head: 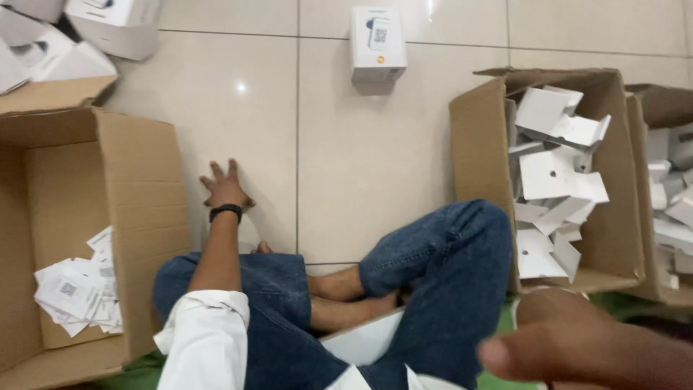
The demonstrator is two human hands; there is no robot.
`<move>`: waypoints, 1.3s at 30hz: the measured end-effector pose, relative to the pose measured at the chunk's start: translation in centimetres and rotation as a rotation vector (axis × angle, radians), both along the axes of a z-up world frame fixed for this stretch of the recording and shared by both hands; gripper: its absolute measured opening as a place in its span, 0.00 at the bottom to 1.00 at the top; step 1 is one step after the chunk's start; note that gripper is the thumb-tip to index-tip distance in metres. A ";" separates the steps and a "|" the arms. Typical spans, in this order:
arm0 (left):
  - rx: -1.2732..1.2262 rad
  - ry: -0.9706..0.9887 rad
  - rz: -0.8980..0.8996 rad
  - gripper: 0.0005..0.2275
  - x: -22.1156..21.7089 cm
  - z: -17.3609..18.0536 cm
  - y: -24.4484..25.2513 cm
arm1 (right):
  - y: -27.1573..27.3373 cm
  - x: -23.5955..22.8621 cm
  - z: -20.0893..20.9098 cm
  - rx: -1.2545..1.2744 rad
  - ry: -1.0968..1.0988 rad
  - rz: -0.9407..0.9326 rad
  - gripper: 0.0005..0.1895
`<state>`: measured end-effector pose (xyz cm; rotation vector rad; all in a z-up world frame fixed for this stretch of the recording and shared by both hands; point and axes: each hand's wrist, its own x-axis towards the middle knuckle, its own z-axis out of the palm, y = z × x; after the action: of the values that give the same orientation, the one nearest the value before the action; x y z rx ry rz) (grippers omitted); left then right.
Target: The person organizes and packs small white boxes and instruction cards into larger cardboard containers.
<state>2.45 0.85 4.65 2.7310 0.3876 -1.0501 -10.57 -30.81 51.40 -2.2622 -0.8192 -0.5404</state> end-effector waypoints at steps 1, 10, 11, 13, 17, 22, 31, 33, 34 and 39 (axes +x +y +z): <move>0.019 0.024 -0.004 0.59 -0.6 -0.5 -0.8 | -0.6 0.0 -0.2 -0.025 -0.010 -0.065 0.06; -0.033 -0.016 -0.176 0.57 2.0 2.5 -8.6 | -4.4 15.1 -18.8 0.160 0.065 -0.242 0.06; -0.024 -0.009 -0.168 0.57 1.4 2.1 -9.1 | -5.3 17.3 -22.9 0.168 0.074 -0.235 0.06; -0.018 -0.044 -0.235 0.59 1.8 1.6 -10.7 | -7.3 22.6 -30.6 -0.147 0.450 -0.503 0.18; 0.018 -0.061 -0.210 0.60 1.9 1.7 -11.3 | -8.7 29.4 -39.3 -0.385 0.778 -0.554 0.44; 0.005 -0.056 -0.227 0.59 2.1 2.2 -11.3 | -5.0 31.0 -40.6 -0.565 0.831 -0.661 0.52; -0.043 -0.100 -0.195 0.57 1.2 3.2 -10.6 | -3.0 18.3 -40.9 -0.672 0.747 -0.289 0.33; -0.064 -0.126 -0.202 0.56 0.8 2.4 -10.0 | -2.5 14.1 -39.1 -0.673 0.777 -0.330 0.25; -0.080 -0.135 -0.199 0.54 0.5 1.9 -9.9 | -2.4 11.9 -38.4 -0.675 0.821 -0.354 0.18; -0.231 -0.322 -0.143 0.36 -3.4 -4.1 -8.1 | -2.4 4.3 -38.8 -0.593 0.825 -0.352 0.09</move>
<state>-0.92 -7.27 0.55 2.6803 0.0190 -0.6189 -6.28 -33.18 12.62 -2.8223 -0.1516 0.5685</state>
